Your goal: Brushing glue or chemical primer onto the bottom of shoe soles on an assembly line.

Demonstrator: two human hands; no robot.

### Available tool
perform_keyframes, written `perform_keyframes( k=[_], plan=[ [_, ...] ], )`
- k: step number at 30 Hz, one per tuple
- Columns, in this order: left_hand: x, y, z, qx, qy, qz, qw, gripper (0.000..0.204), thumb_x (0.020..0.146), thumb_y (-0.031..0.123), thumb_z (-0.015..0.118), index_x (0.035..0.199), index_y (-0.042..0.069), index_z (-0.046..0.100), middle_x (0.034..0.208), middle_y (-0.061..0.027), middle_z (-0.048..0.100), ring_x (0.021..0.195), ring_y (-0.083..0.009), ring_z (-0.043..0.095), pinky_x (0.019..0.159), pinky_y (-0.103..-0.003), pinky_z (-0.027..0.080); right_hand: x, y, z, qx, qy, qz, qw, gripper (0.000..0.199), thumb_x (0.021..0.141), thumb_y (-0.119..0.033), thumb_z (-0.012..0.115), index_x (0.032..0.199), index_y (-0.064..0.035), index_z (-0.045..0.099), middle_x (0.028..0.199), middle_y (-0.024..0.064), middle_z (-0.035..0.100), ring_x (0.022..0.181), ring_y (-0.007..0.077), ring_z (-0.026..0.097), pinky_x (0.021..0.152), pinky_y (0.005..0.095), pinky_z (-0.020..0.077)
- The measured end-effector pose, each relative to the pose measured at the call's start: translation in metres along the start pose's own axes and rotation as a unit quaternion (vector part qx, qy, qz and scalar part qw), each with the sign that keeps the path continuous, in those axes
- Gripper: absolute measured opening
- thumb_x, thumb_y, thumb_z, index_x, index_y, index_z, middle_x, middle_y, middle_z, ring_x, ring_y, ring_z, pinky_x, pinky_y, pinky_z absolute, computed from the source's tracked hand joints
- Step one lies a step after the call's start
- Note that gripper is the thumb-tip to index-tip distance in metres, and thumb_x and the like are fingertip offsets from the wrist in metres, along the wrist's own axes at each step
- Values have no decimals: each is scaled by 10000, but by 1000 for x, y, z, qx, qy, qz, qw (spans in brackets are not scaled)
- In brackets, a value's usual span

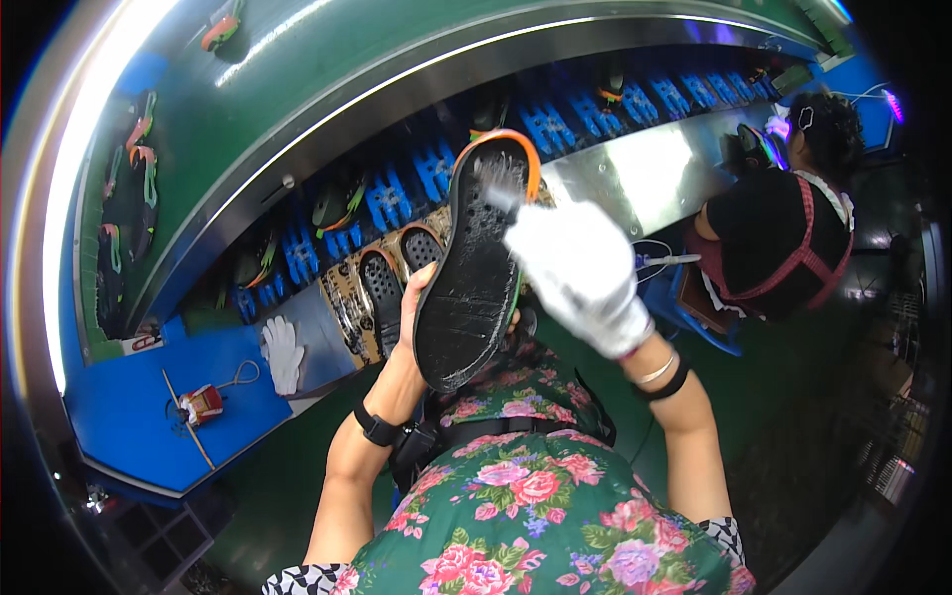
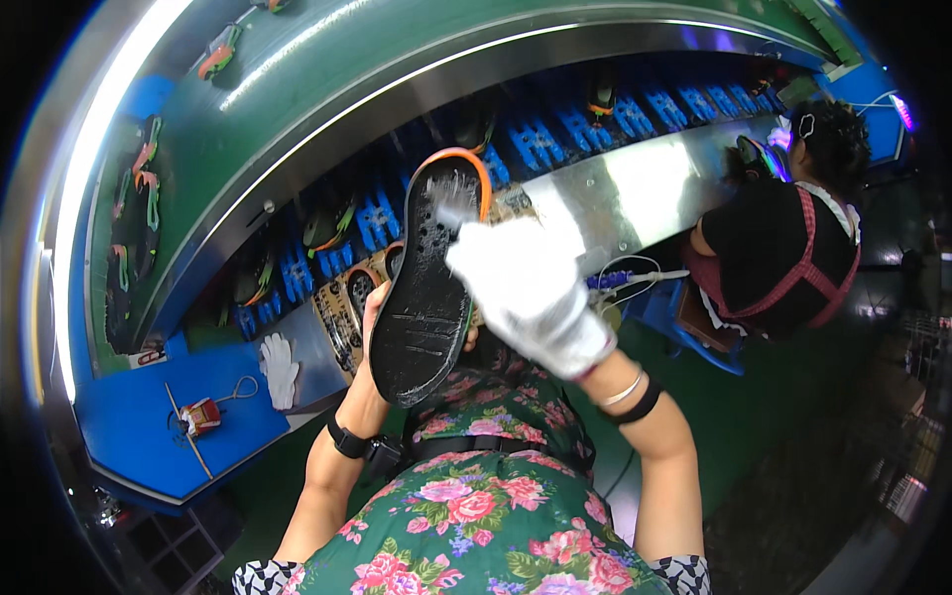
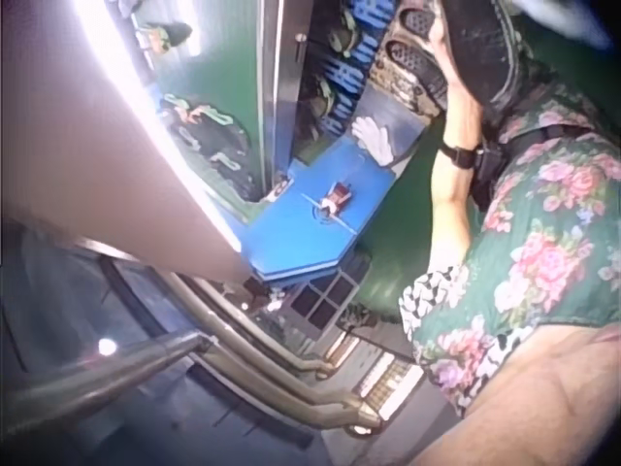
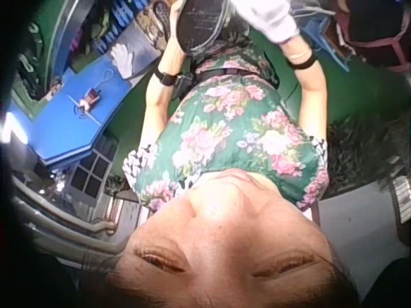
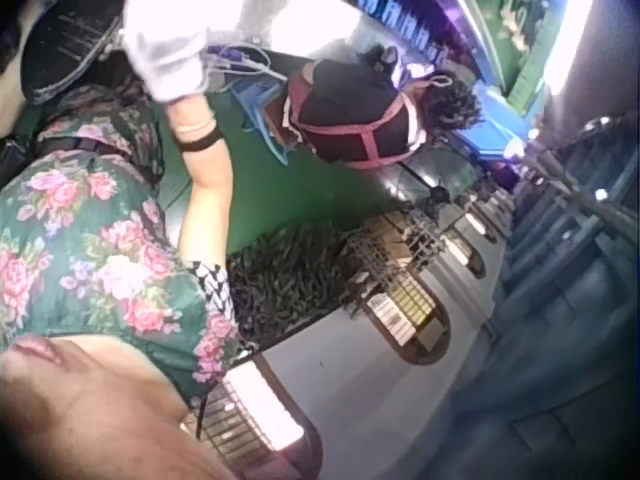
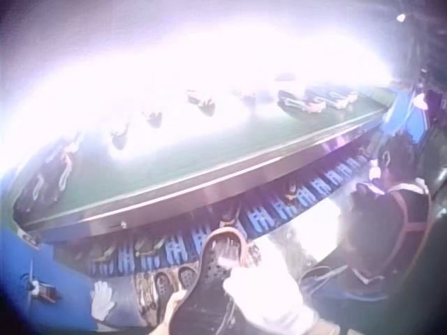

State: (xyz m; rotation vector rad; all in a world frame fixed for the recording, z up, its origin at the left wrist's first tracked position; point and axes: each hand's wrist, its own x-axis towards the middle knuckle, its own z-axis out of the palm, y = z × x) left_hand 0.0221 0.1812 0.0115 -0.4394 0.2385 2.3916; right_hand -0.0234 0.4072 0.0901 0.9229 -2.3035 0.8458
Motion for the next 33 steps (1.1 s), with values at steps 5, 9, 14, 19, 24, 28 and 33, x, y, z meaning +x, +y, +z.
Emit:
perform_keyframes(
  k=[5, 9, 14, 19, 24, 28, 33],
  plan=[
    [3, 24, -24, -3, -9, 23, 1000, 668, 986, 490, 487, 1458, 20, 535, 1352, -244, 639, 1125, -411, 695, 984, -606, 566, -43, -62, 8, 348, -57, 67, 933, 270, 815, -108, 822, 1079, -100, 766, 993, 83, 749, 814, 266, 695, 714, 381, 564],
    [8, 29, 3, -6, -25, 57, 998, 748, 942, 517, 554, 1472, -7, 494, 1343, -279, 624, 1104, -466, 686, 954, -598, 583, -25, -44, 2, 300, -50, 72, 950, 218, 808, -73, 826, 1020, -71, 776, 979, 92, 765, 816, 280, 720, 730, 384, 571],
    [14, 45, 28, 71, -61, 82, 992, 856, 914, 652, 530, 1461, -5, 497, 1297, -260, 591, 987, -403, 616, 898, -538, 523, -28, -47, -7, 575, -134, 231, 774, 134, 801, -27, 831, 927, -13, 789, 983, 114, 779, 877, 223, 747, 786, 340, 590],
    [-16, 57, 48, 85, -107, 157, 978, 926, 922, 811, 458, 1454, 54, 495, 1301, -223, 549, 896, -338, 550, 769, -420, 490, -49, -25, -22, 699, 44, 414, 582, 142, 785, 56, 768, 924, 36, 750, 984, 209, 748, 757, 192, 697, 646, 279, 547],
    [-45, 69, 58, 84, -290, 156, 941, 965, 929, 744, 567, 1601, 105, 300, 1458, -195, 408, 863, -288, 530, 737, -417, 533, -88, -16, -15, 678, 182, 441, 559, 176, 795, 72, 690, 967, 52, 718, 993, 216, 732, 701, 176, 646, 588, 254, 510],
    [-52, 85, 61, 37, -398, 100, 911, 1162, 870, 721, 672, 1618, 19, 126, 1490, -258, 352, 828, -347, 582, 558, -372, 593, -114, -9, -1, 646, 161, 501, 552, 202, 833, 24, 696, 1027, 73, 726, 911, 162, 732, 669, 146, 622, 619, 250, 507],
    [-63, 97, 76, 42, -413, 121, 902, 1131, 888, 735, 636, 1624, 44, 128, 1486, -257, 342, 856, -344, 592, 531, -352, 574, -113, -8, 1, 619, 170, 517, 566, 227, 846, 29, 693, 1061, 83, 743, 862, 121, 741, 648, 121, 607, 605, 241, 491]
  ],
)
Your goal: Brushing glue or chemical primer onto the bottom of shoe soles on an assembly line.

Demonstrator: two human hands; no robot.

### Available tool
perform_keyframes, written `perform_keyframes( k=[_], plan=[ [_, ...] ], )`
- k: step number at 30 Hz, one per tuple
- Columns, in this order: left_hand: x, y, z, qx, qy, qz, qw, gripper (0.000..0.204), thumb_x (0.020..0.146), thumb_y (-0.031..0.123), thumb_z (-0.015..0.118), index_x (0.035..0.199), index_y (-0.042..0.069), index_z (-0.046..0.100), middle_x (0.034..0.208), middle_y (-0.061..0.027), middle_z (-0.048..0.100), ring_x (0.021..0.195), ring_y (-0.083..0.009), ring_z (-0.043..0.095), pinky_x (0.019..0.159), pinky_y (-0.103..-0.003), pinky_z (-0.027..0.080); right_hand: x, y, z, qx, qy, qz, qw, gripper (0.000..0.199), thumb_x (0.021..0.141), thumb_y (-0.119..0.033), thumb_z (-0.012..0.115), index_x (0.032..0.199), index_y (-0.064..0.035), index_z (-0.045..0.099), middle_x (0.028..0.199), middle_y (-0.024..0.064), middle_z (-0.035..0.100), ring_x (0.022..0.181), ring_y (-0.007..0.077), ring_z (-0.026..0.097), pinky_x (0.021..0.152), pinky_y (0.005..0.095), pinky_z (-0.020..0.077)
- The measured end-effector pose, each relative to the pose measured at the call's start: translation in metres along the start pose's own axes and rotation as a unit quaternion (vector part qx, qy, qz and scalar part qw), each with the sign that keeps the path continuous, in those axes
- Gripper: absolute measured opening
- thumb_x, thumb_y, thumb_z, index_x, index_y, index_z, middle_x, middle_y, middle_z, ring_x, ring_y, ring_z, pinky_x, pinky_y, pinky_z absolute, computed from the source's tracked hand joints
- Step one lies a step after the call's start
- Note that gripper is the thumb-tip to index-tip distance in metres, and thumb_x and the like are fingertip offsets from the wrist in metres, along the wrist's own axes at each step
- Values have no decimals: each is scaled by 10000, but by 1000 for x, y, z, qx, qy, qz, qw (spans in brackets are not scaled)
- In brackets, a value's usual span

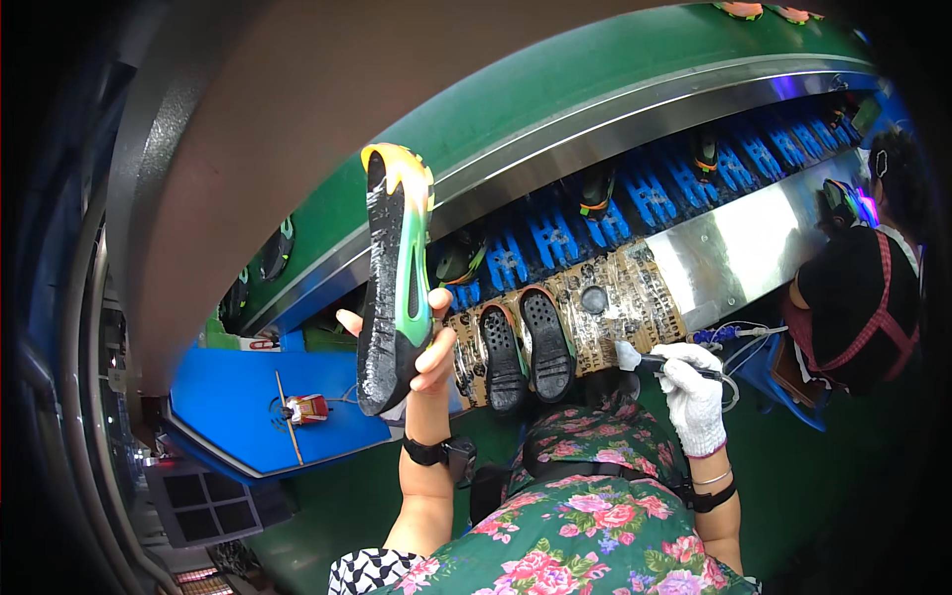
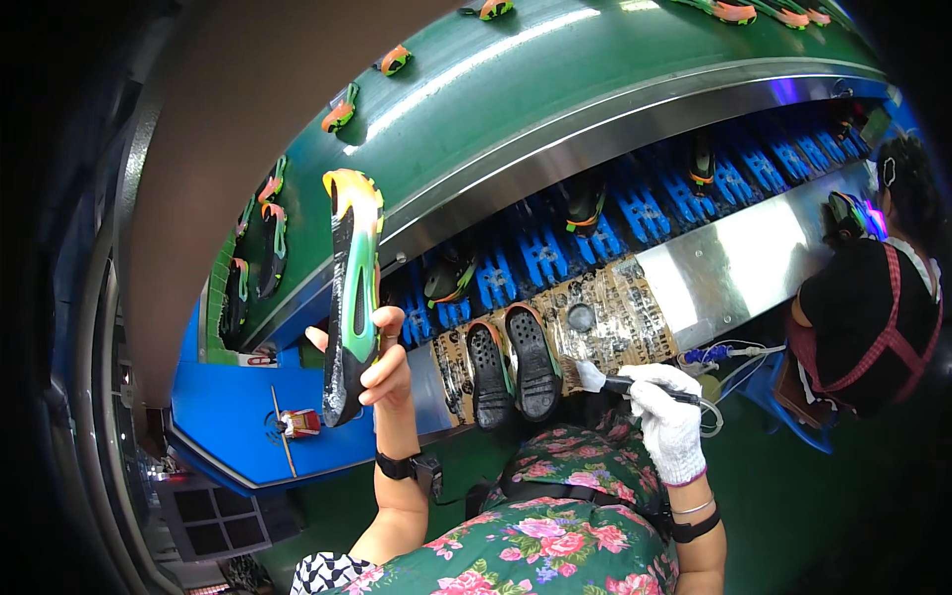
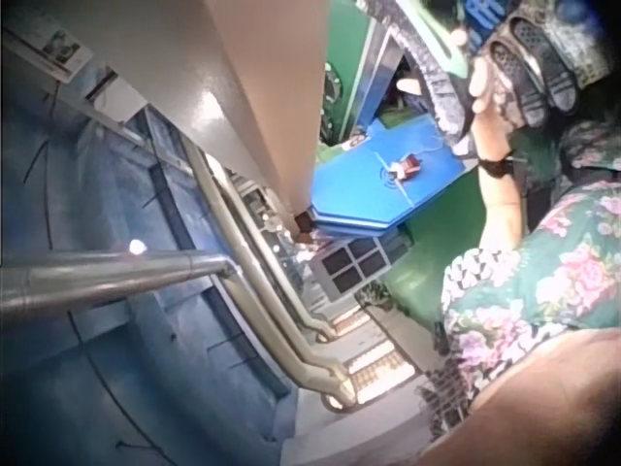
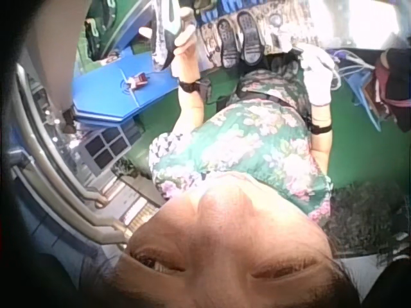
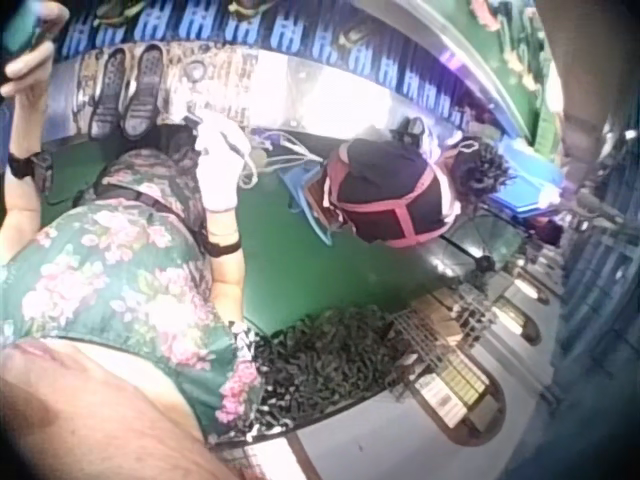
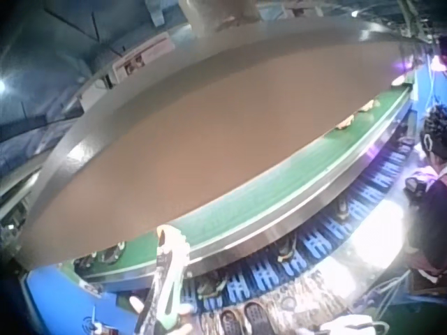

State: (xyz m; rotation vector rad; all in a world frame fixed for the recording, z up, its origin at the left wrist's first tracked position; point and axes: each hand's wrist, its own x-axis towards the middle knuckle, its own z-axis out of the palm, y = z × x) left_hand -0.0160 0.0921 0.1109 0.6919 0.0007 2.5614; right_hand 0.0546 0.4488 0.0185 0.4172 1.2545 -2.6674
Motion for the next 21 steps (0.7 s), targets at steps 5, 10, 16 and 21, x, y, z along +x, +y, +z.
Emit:
perform_keyframes(
  k=[5, 10, 16, 21],
  plan=[
    [20, 26, 13, 55, 44, 42, 997, 1046, 919, 727, 596, 1629, 70, 198, 1479, -272, 355, 840, -336, 590, 550, -327, 579, 3, 2, 0, -17, 3, -16, 1000, 227, 848, 39, 695, 1066, 73, 747, 881, 117, 749, 657, 113, 607, 615, 238, 489],
    [45, 75, 2, 156, 72, 49, 984, 929, 976, 633, 584, 1611, 51, 234, 1527, -334, 323, 894, -398, 615, 586, -351, 627, 2, 3, 12, -48, 3, -15, 999, 209, 852, 37, 681, 1048, 71, 747, 869, 112, 743, 661, 109, 605, 597, 236, 483],
    [80, 134, -35, 38, 295, 294, 909, 1075, 981, 771, 358, 1626, -32, 48, 1659, -336, 109, 1510, -509, 216, 1241, -564, 307, 13, 21, 24, -107, -62, 0, 992, 219, 867, -21, 756, 1083, 7, 783, 894, 72, 765, 725, 97, 656, 622, 226, 500],
    [49, 95, -43, 142, 337, 257, 895, 956, 1024, 619, 459, 1594, -82, 148, 1650, -299, 183, 1524, -436, 249, 1264, -538, 269, 9, 24, 23, -97, -52, 3, 994, 213, 869, -29, 756, 1077, 11, 782, 897, 71, 762, 721, 102, 656, 621, 231, 500]
  ],
)
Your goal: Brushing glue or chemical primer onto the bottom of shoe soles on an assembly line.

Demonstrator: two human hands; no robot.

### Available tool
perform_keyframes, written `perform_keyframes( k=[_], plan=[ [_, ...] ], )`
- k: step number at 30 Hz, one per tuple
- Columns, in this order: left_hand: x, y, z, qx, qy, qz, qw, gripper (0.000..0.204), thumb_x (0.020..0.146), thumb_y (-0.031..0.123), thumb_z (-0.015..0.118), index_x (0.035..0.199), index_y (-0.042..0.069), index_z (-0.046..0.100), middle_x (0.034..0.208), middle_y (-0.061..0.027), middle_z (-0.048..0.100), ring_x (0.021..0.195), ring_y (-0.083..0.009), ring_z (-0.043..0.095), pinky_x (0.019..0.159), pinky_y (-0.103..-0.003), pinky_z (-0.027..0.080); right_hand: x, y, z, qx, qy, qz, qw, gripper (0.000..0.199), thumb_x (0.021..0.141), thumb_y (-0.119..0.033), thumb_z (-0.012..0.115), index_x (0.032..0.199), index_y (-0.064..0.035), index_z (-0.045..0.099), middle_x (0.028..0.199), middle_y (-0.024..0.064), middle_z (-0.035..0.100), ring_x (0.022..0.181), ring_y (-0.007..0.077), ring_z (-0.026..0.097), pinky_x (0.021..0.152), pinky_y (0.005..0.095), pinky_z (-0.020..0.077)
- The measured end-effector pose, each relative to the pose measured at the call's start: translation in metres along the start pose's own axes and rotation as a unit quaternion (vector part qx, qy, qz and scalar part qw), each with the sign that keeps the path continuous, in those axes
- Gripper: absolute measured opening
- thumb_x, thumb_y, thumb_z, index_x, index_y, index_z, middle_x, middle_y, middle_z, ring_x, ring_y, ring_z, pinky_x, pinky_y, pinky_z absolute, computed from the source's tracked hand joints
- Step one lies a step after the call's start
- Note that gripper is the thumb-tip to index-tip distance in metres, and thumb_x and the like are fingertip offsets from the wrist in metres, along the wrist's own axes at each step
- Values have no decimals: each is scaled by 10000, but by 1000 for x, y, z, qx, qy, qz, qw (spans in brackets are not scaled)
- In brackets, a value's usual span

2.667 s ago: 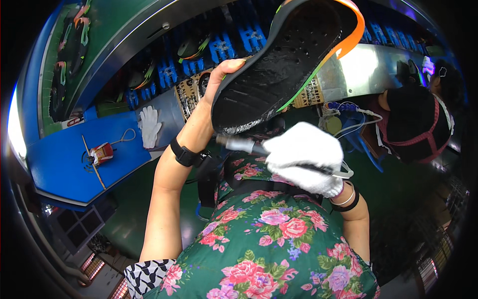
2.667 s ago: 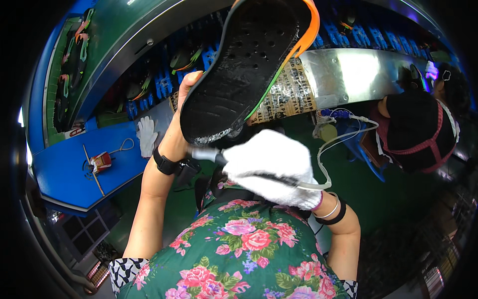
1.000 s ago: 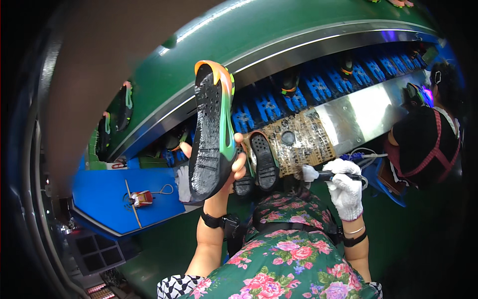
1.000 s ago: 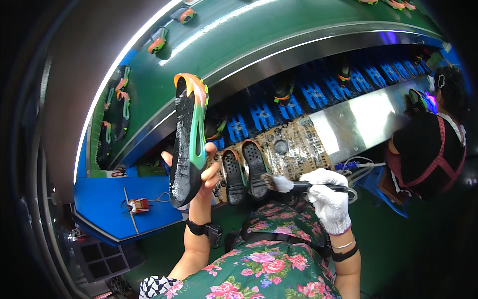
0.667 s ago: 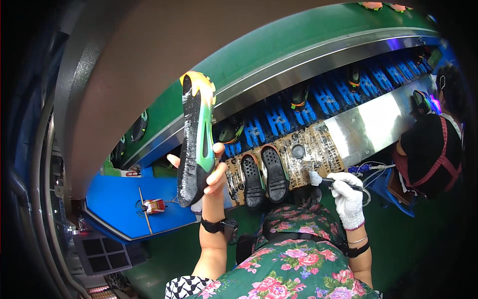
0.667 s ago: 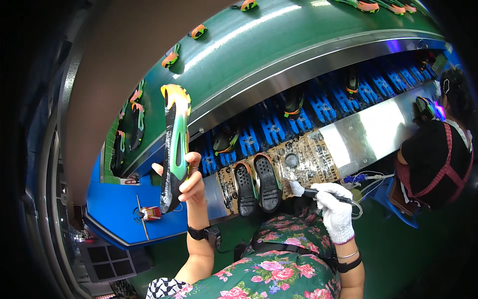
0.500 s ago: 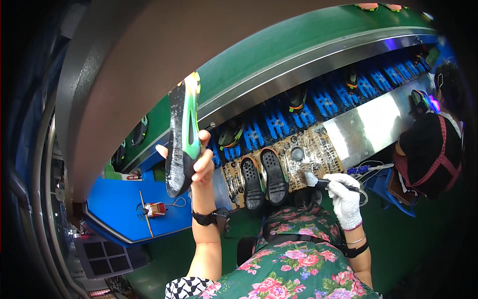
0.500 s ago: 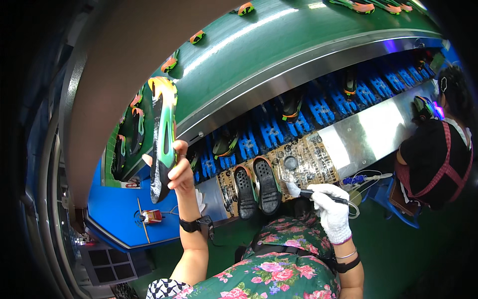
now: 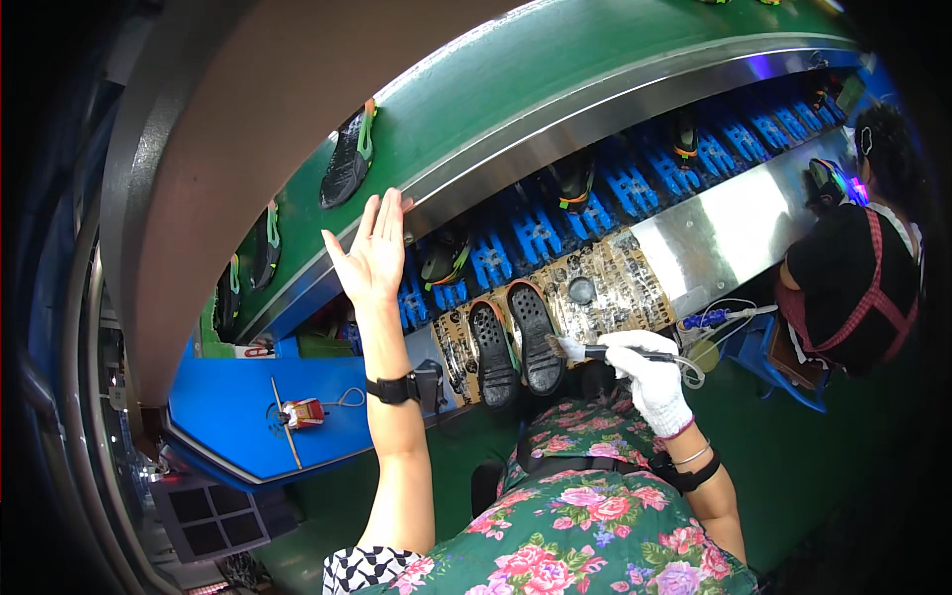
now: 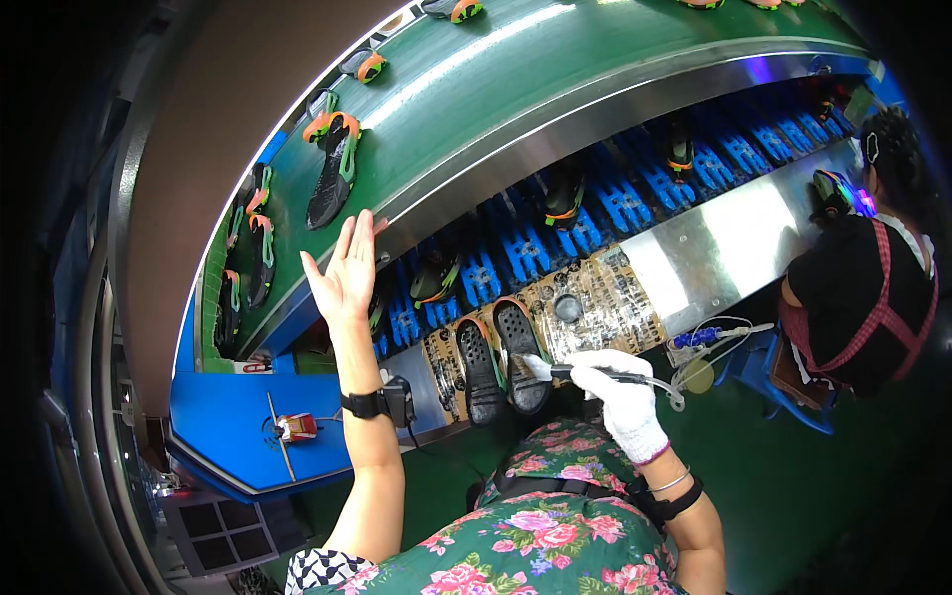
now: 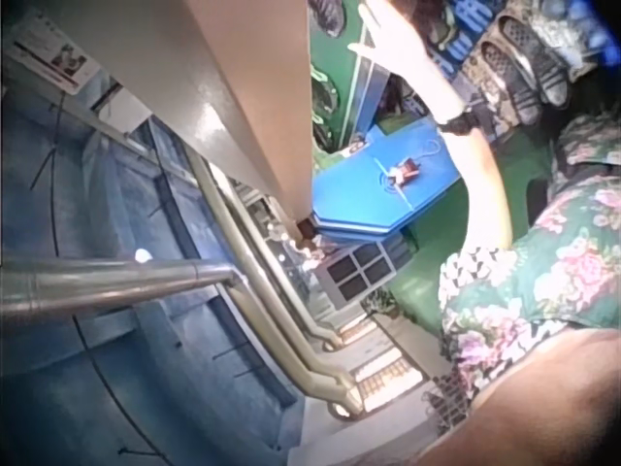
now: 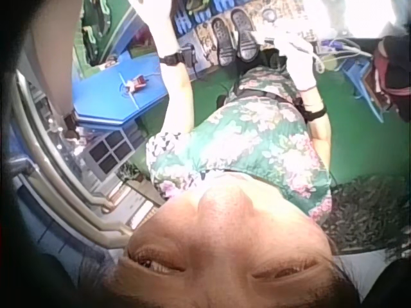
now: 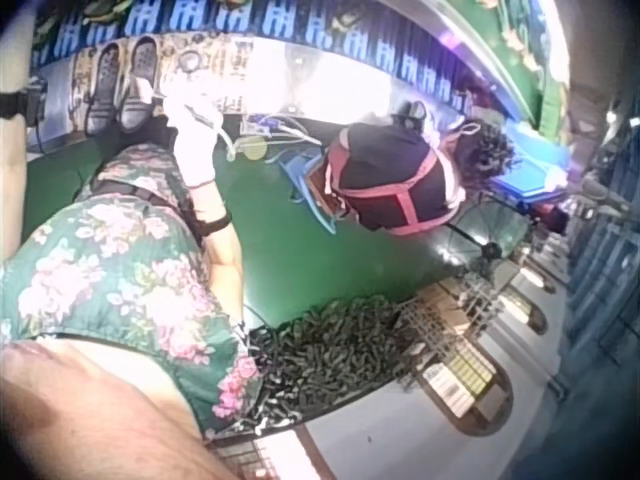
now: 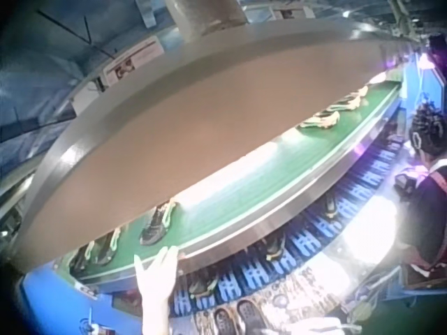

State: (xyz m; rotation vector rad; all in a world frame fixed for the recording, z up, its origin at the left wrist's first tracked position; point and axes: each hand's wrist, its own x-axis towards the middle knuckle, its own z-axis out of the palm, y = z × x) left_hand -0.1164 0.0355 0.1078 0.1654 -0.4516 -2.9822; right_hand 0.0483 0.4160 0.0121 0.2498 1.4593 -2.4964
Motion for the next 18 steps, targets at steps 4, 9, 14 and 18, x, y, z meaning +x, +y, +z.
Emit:
perform_keyframes(
  k=[4, 9, 14, 18],
  plan=[
    [11, 25, -9, 373, 24, 238, 896, 584, 970, 167, 695, 1443, -68, 445, 1353, -232, 570, 1209, -337, 600, 1123, -487, 495, 2, 9, -10, 3, 22, -6, 1000, 210, 864, -11, 747, 1069, 16, 781, 851, 64, 742, 669, 100, 618, 607, 240, 491],
    [78, 93, -29, 740, 197, 378, 520, 1174, 735, 242, 919, 1629, 48, 183, 1465, -266, 506, 1326, -375, 544, 1133, -467, 434, -4, 15, 3, -3, 10, 9, 1000, 210, 869, -27, 756, 1074, 13, 782, 861, 65, 750, 681, 96, 628, 602, 232, 493],
    [92, 74, -28, 814, 184, 300, 462, 1327, 663, 379, 957, 1647, 54, 126, 1460, -333, 494, 1367, -410, 502, 1151, -463, 393, -3, 25, 3, 1, 20, 25, 999, 207, 879, -35, 759, 1080, 5, 786, 861, 57, 755, 678, 92, 631, 598, 231, 497],
    [91, 60, -22, 843, 175, 346, 372, 1285, 672, 505, 934, 1629, 39, 215, 1330, -323, 581, 1201, -421, 593, 1055, -458, 454, -6, 17, 5, 2, 44, -1, 999, 198, 883, -42, 760, 1074, 1, 789, 857, 46, 753, 674, 85, 626, 597, 230, 492]
  ],
)
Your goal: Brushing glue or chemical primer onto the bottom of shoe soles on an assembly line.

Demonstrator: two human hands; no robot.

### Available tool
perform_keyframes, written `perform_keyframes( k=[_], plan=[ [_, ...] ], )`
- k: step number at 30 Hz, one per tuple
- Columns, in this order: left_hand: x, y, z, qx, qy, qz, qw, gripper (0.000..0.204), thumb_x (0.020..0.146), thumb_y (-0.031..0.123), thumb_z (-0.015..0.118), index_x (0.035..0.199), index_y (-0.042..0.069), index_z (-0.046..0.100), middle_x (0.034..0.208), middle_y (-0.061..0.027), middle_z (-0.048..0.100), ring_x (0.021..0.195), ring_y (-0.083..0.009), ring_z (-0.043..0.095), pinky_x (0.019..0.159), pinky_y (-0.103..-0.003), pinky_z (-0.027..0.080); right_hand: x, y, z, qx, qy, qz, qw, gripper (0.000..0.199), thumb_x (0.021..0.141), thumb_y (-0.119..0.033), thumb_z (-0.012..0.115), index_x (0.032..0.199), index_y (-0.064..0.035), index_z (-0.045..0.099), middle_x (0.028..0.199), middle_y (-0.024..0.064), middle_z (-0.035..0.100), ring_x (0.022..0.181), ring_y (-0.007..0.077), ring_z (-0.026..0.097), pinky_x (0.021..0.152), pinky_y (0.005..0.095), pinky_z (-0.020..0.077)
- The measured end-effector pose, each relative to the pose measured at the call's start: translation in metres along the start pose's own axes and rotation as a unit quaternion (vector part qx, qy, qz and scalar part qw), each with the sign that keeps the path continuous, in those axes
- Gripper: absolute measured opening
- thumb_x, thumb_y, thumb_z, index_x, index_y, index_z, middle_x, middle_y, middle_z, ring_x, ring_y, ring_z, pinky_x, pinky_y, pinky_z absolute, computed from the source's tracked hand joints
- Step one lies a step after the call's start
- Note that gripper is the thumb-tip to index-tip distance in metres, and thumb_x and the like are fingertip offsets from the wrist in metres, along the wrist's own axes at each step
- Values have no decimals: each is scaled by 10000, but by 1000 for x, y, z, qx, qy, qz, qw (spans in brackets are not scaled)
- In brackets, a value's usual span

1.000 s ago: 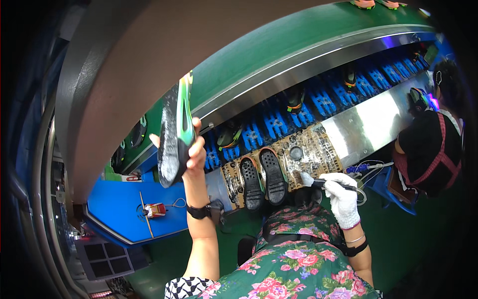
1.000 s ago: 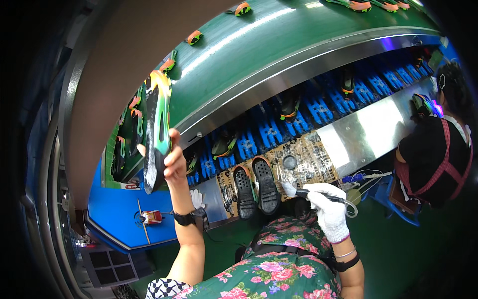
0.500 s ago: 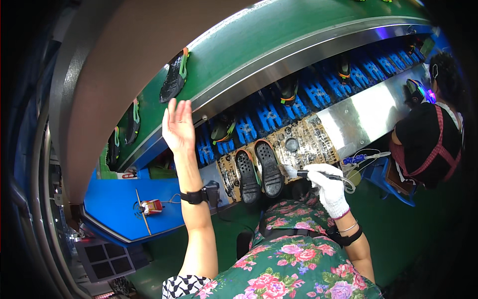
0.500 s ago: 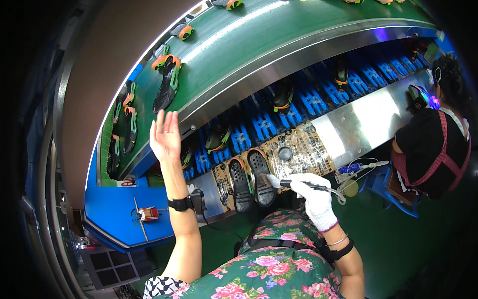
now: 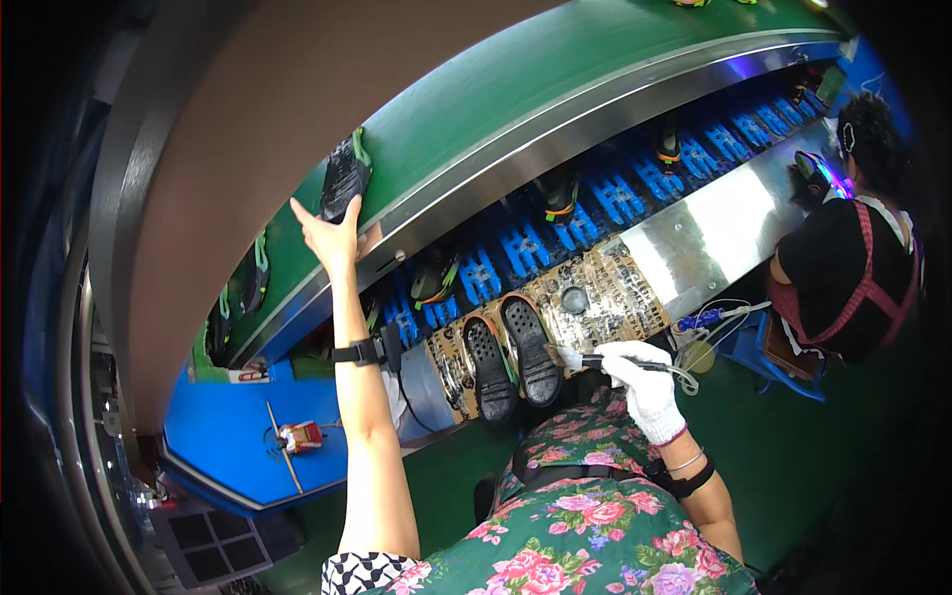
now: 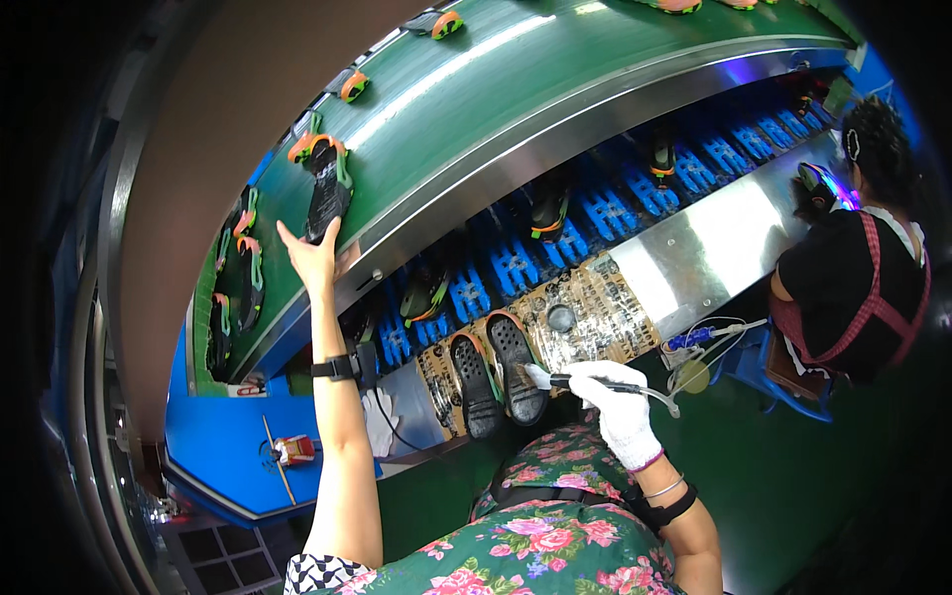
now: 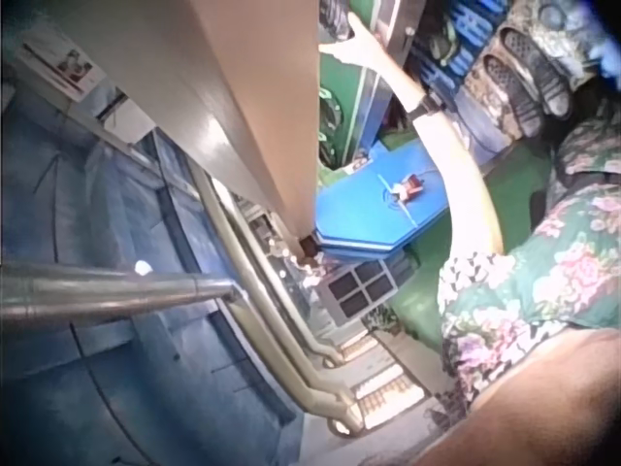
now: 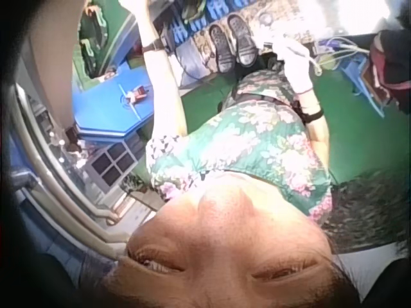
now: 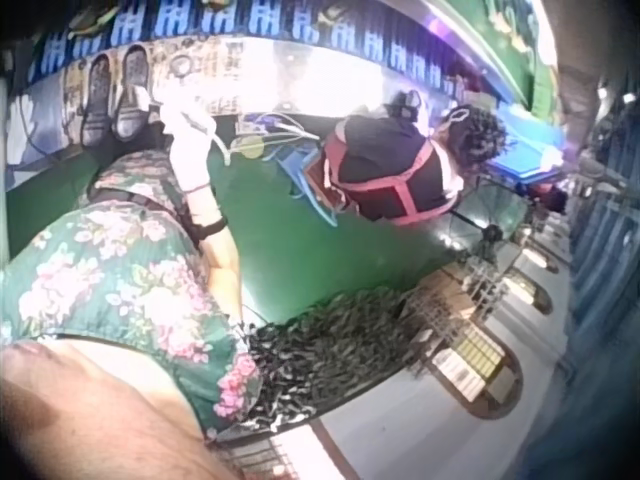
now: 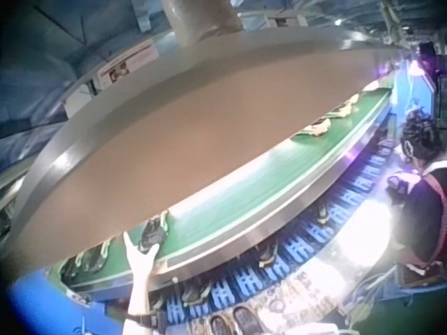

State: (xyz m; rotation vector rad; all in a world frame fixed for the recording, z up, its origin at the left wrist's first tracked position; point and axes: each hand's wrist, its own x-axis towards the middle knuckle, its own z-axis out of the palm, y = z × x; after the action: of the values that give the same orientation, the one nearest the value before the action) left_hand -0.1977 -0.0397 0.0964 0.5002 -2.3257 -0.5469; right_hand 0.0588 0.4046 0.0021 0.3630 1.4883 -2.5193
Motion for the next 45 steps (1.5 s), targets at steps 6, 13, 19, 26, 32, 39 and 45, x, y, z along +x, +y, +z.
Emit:
perform_keyframes(
  k=[6, 13, 19, 26, 32, 39, 45],
  plan=[
    [-55, 42, 10, -28, 88, 152, 984, 990, 809, 338, 855, 1608, 91, 324, 1480, -290, 327, 1365, -421, 358, 1135, -534, 334, 6, 8, -16, -7, 29, 0, 1000, 184, 890, -51, 765, 1065, 3, 779, 879, 35, 760, 691, 79, 629, 610, 232, 491],
    [-136, 197, 75, -113, -140, 297, 938, 747, 776, 207, 815, 1469, 118, 552, 1409, -230, 478, 1308, -394, 470, 1108, -504, 398, 18, -20, -30, 32, 33, -9, 999, 195, 890, -31, 766, 1079, 17, 772, 919, 58, 772, 688, 84, 633, 607, 227, 494],
    [-149, 347, 189, -220, -210, 337, 891, 707, 806, 265, 805, 1441, 75, 558, 1330, -224, 565, 1244, -386, 537, 1097, -503, 404, 26, -58, -78, 2, 32, -13, 999, 182, 879, -47, 765, 1053, 0, 793, 882, 34, 761, 696, 70, 627, 625, 217, 488],
    [-121, 506, 320, -278, -427, 213, 834, 1068, 873, 469, 774, 1619, -25, 191, 1397, -309, 537, 1231, -439, 567, 1081, -458, 455, 29, -107, -138, -32, 56, 6, 998, 151, 900, -49, 764, 1044, -24, 799, 890, -1, 753, 778, 59, 646, 711, 225, 512],
    [-88, 574, 426, -322, -338, 281, 839, 1135, 858, 310, 781, 1656, 127, -4, 1435, -352, 518, 1257, -451, 591, 1064, -475, 480, 31, -131, -156, 5, 93, 29, 995, 147, 903, -72, 766, 1042, -40, 804, 838, -26, 725, 729, 30, 610, 652, 201, 469],
    [-47, 563, 430, -151, -454, 168, 862, 785, 862, 313, 783, 1520, 121, 401, 1059, -212, 715, 513, -257, 668, 452, -361, 563, 29, -143, -176, 5, 136, 7, 991, 168, 921, -55, 756, 1085, -28, 786, 945, -1, 740, 883, 68, 661, 781, 227, 516],
    [-23, 482, 393, -376, -469, 90, 794, 237, 948, 115, 741, 1051, 27, 546, 933, -63, 632, 649, -176, 708, 578, -280, 617, 42, -148, -188, 69, 146, -6, 987, 169, 933, -27, 717, 1091, -6, 774, 916, 14, 737, 774, 63, 626, 705, 210, 489]
  ],
)
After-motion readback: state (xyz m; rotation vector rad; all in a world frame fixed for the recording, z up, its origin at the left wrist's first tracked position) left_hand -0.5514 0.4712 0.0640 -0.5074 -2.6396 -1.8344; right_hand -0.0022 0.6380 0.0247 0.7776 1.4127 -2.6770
